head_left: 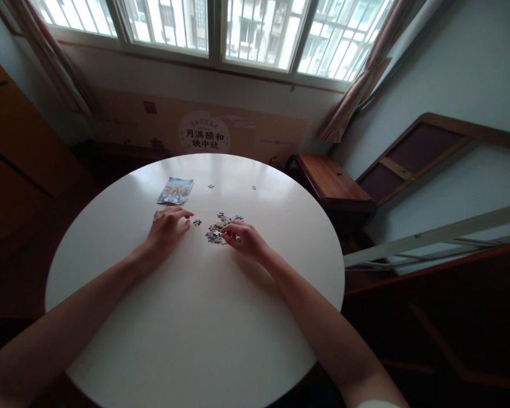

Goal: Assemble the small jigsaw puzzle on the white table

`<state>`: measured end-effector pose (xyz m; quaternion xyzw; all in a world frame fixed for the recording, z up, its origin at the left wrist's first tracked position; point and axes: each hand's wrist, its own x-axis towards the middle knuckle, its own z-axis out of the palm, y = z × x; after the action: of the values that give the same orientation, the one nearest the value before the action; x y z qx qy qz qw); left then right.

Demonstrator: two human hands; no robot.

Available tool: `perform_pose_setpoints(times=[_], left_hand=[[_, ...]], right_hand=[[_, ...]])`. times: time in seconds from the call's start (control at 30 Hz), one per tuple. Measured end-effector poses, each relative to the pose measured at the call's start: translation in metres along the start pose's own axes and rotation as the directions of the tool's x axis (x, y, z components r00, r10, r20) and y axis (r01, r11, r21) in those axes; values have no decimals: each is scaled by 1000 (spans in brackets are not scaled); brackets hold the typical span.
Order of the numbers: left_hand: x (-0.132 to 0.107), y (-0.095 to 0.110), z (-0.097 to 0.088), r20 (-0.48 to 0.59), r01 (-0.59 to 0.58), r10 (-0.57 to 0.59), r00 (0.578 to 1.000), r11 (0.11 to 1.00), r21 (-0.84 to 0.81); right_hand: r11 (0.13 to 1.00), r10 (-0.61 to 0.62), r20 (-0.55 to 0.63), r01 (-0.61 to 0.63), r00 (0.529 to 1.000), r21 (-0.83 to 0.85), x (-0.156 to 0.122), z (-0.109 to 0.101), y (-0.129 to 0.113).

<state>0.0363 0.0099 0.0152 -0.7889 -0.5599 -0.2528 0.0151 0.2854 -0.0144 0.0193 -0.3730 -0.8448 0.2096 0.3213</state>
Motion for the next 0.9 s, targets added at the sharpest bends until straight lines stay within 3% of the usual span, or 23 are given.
perform_pose_setpoints(times=[0.2,0.47,0.67,0.9], left_hand=[[-3,7,-4,49,-88,89,995,996,-21],[-4,13,3,97,-106,113,989,992,-74],[-2,10,2,-14,-102,102,995,992,-74],[2,7,-1,-107,-41,33,994,997,-72]], right_hand=[[1000,3,1,-3,1000,-11,0,1,1],[1000,2,5,-2,1000,-14,0,2,2],[997,-36,-31,34,999,-64,1,3,3],[959,-119,-37,105,992,-262,4,1,-2]])
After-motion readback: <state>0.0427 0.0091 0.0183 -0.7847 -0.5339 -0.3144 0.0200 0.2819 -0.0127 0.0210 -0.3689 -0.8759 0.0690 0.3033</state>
